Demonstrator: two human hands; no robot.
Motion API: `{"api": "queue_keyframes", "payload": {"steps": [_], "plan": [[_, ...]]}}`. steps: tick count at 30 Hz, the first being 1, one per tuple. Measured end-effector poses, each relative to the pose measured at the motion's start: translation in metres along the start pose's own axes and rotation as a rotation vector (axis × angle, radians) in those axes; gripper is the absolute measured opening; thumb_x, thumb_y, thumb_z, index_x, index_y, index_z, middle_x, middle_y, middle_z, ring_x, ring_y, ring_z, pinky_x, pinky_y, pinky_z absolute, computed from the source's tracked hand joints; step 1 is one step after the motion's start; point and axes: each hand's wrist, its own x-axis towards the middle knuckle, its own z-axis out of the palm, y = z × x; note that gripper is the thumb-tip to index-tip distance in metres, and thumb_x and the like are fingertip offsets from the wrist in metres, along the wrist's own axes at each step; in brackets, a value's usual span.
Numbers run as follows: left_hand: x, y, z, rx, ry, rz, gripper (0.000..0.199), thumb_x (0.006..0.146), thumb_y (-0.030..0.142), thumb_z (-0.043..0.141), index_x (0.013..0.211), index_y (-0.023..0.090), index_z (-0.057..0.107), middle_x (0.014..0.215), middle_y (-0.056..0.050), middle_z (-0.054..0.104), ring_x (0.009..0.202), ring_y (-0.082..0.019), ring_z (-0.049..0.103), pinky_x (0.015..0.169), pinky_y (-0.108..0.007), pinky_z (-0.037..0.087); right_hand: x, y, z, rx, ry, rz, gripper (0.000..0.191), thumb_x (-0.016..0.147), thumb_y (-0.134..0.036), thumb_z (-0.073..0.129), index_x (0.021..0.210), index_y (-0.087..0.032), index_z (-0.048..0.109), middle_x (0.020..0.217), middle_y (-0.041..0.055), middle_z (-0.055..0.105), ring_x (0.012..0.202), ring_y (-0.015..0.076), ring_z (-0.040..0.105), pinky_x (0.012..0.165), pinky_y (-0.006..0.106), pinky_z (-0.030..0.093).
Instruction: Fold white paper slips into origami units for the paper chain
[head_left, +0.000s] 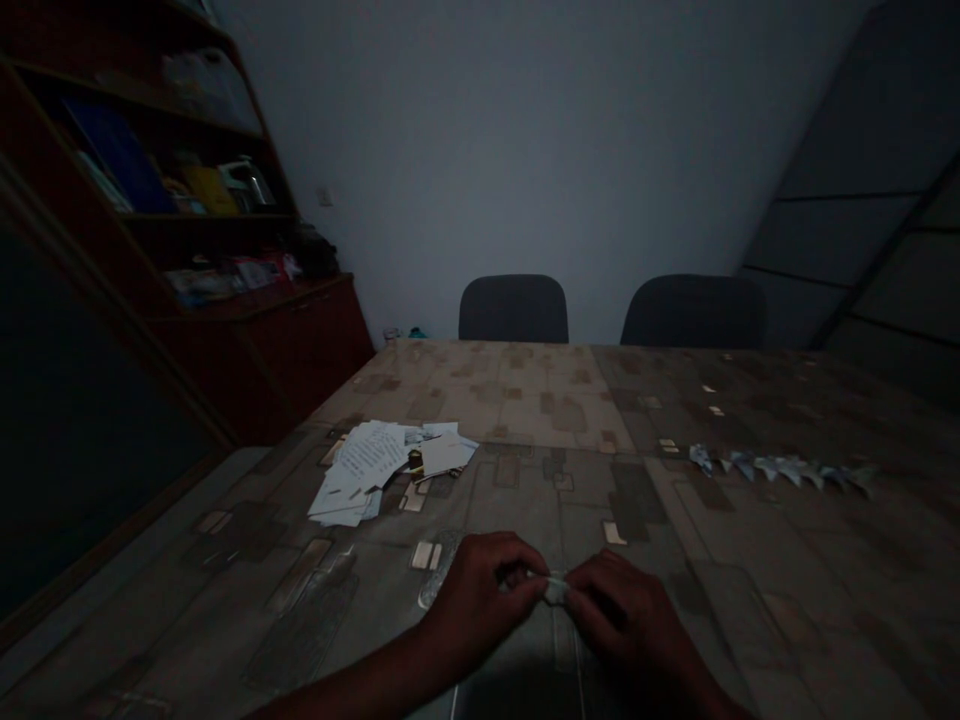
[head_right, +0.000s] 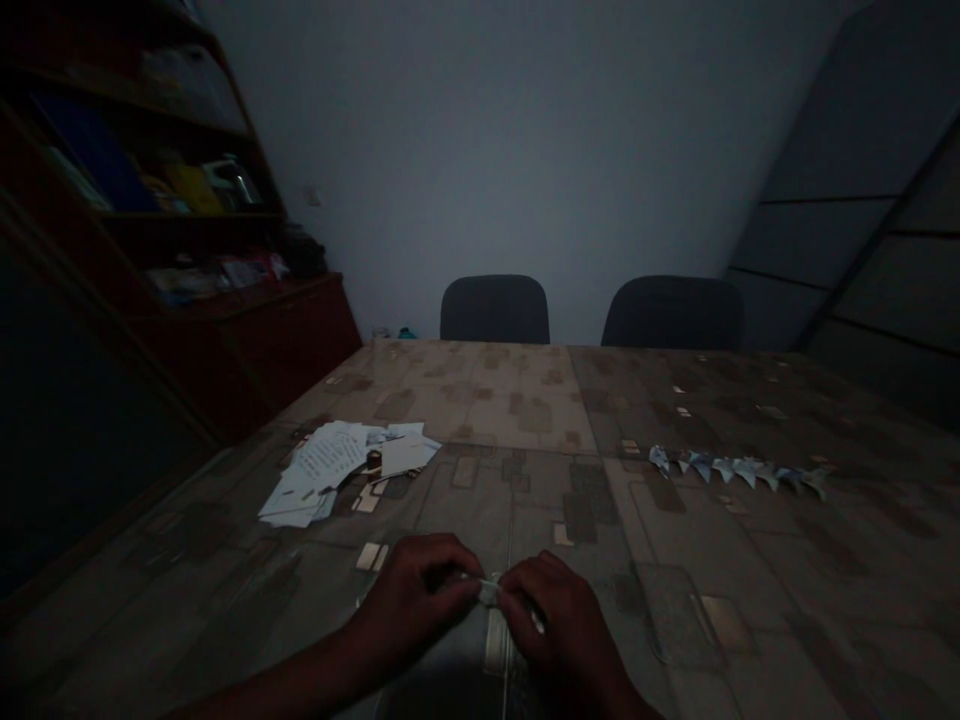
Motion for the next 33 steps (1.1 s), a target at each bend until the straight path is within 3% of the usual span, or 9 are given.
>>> {"api": "queue_keyframes", "payload": {"steps": [4,10,13,16,18,25,33], "plan": [[0.0,0.004,0.001,-0.055,0.016,-0.079,0.011,0.068,0.006,0.064,0.066,0.013,0.073,0.061,-0.002,0.066,0.059,-0.014,0.057,0.056,-0.021,0.04,0.001,-0.006,0.002,0.064,-0.008,0.13,0.017,0.088,-0.024,0.05,0.082,-0.02,0.065,0.072,0.0008,0.064,0.067,0.0162,0.061,0.061,0.025,0.043],[-0.001,0.001,0.002,-0.183,0.038,-0.126,0.009,0.071,0.014,0.065,0.065,0.014,0.072,0.061,-0.002,0.065,0.061,-0.014,0.057,0.059,-0.022,0.04,0.004,-0.013,-0.001,0.116,0.028,0.173,0.021,0.087,-0.028,0.049,0.071,-0.019,0.059,0.064,-0.0009,0.058,0.061,0.015,0.055,0.057,0.024,0.038],[0.001,-0.003,0.002,-0.383,0.075,-0.221,0.01,0.074,0.022,0.067,0.079,0.014,0.072,0.069,-0.004,0.069,0.065,-0.015,0.06,0.061,-0.023,0.044,0.005,-0.013,-0.004,0.287,0.063,0.299,0.028,0.088,-0.038,0.049,0.069,-0.019,0.055,0.06,-0.0022,0.055,0.057,0.0146,0.052,0.054,0.024,0.036],[0.003,-0.002,0.002,-0.577,0.043,-0.259,0.031,0.073,0.03,0.072,0.099,0.013,0.068,0.087,-0.008,0.072,0.073,-0.017,0.063,0.066,-0.026,0.047,0.005,-0.012,-0.003,0.517,0.128,0.461,0.035,0.085,-0.051,0.052,0.069,-0.02,0.053,0.059,-0.0025,0.054,0.057,0.0152,0.053,0.054,0.024,0.038],[0.004,0.002,0.004,-0.617,0.017,-0.268,0.034,0.069,0.031,0.075,0.097,0.012,0.069,0.088,-0.01,0.073,0.076,-0.017,0.064,0.07,-0.027,0.048,0.005,-0.011,0.0,0.633,0.168,0.528,0.039,0.081,-0.057,0.057,0.071,-0.02,0.054,0.06,-0.0024,0.055,0.058,0.0154,0.054,0.055,0.024,0.039],[0.011,0.013,0.014,-0.691,0.1,-0.35,0.021,0.062,0.027,0.077,0.074,0.013,0.066,0.064,-0.001,0.065,0.059,-0.012,0.059,0.058,-0.022,0.044,0.001,-0.016,0.003,0.698,0.099,0.482,0.039,0.083,-0.057,0.057,0.08,-0.018,0.06,0.064,0.0003,0.06,0.062,0.0167,0.056,0.061,0.026,0.042],[0.01,0.009,0.018,-0.738,0.087,-0.308,0.021,0.066,0.018,0.069,0.084,0.014,0.059,0.061,0.003,0.06,0.054,-0.01,0.058,0.054,-0.021,0.042,0.0,-0.014,0.003,0.651,0.164,0.449,0.032,0.084,-0.049,0.056,0.09,-0.017,0.061,0.067,0.0026,0.066,0.065,0.0186,0.06,0.062,0.028,0.043]]}}
